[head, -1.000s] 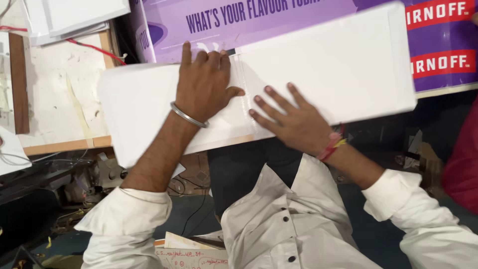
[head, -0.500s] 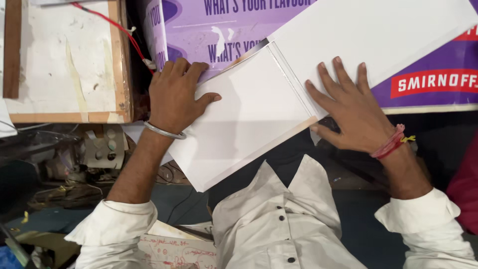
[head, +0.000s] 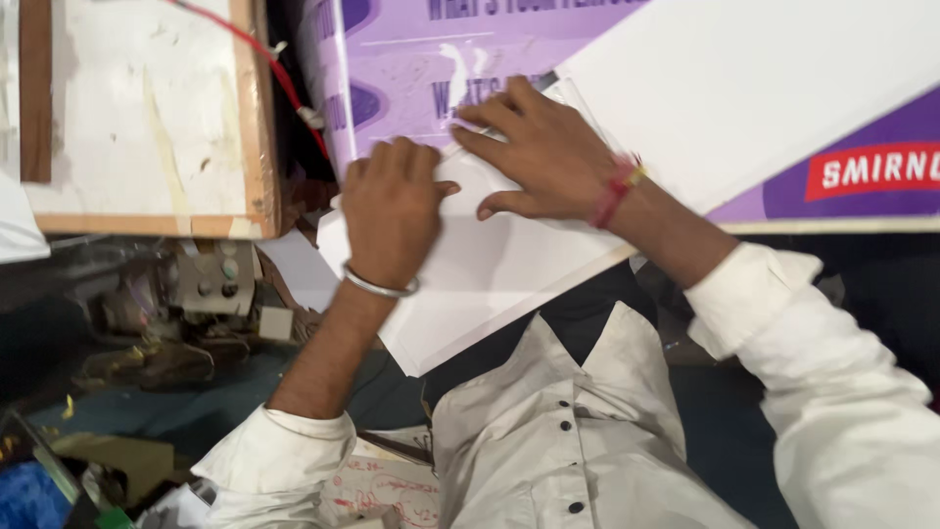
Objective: The person folds white cardboard panels into box shapes, pressing creases and aligning edges. They repeatedly open and close the panels to form the box structure, working on multiple units in sequence.
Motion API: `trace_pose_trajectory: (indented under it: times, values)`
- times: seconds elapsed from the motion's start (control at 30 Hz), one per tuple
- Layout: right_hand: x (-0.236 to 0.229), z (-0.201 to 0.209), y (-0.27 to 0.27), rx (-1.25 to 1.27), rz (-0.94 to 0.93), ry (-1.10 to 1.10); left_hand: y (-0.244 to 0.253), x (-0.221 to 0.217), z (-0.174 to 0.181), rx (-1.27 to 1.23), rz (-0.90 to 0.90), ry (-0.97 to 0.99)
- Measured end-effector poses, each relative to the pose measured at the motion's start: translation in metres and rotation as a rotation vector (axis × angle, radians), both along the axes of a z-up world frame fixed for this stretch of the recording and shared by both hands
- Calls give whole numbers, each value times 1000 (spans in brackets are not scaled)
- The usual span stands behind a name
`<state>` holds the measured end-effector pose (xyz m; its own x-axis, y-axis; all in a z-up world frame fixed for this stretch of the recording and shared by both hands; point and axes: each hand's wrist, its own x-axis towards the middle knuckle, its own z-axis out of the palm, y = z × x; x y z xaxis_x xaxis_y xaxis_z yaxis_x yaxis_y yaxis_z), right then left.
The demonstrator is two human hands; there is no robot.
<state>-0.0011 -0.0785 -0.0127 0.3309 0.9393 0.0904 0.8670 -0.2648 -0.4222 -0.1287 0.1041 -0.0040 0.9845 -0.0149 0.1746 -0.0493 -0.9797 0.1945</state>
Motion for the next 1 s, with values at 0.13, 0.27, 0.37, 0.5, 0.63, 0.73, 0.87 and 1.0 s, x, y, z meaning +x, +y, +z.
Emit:
trace_pose_trajectory:
  times: [0.13,0.27,0.37,0.5,0.63,0.73,0.87,1.0]
  values:
    - [-13,-11,-10,150,-53,-138,-34,-13,-7,316,56,-53]
    - [-23,-20,-14,235,-102,-191,-41,-26,-19,453,53,-76]
    - [-24,-21,-16,230,-98,-200,-26,-28,-16,264,-13,-90]
    - [-24,-24,-20,254,-109,-176,4,-34,3,43,34,-8]
    - [-27,-27,-21,237,-119,-194,6,-53,12,284,102,0]
    - [-26,-23,-18,237,-127,-183,-4,-66,10,359,128,3]
    - [-24,-20,-18,213,-135,-164,4,-73,6,134,173,93]
    - [-30,-26,-20,186,-137,-163,11,-81,3,300,220,-66]
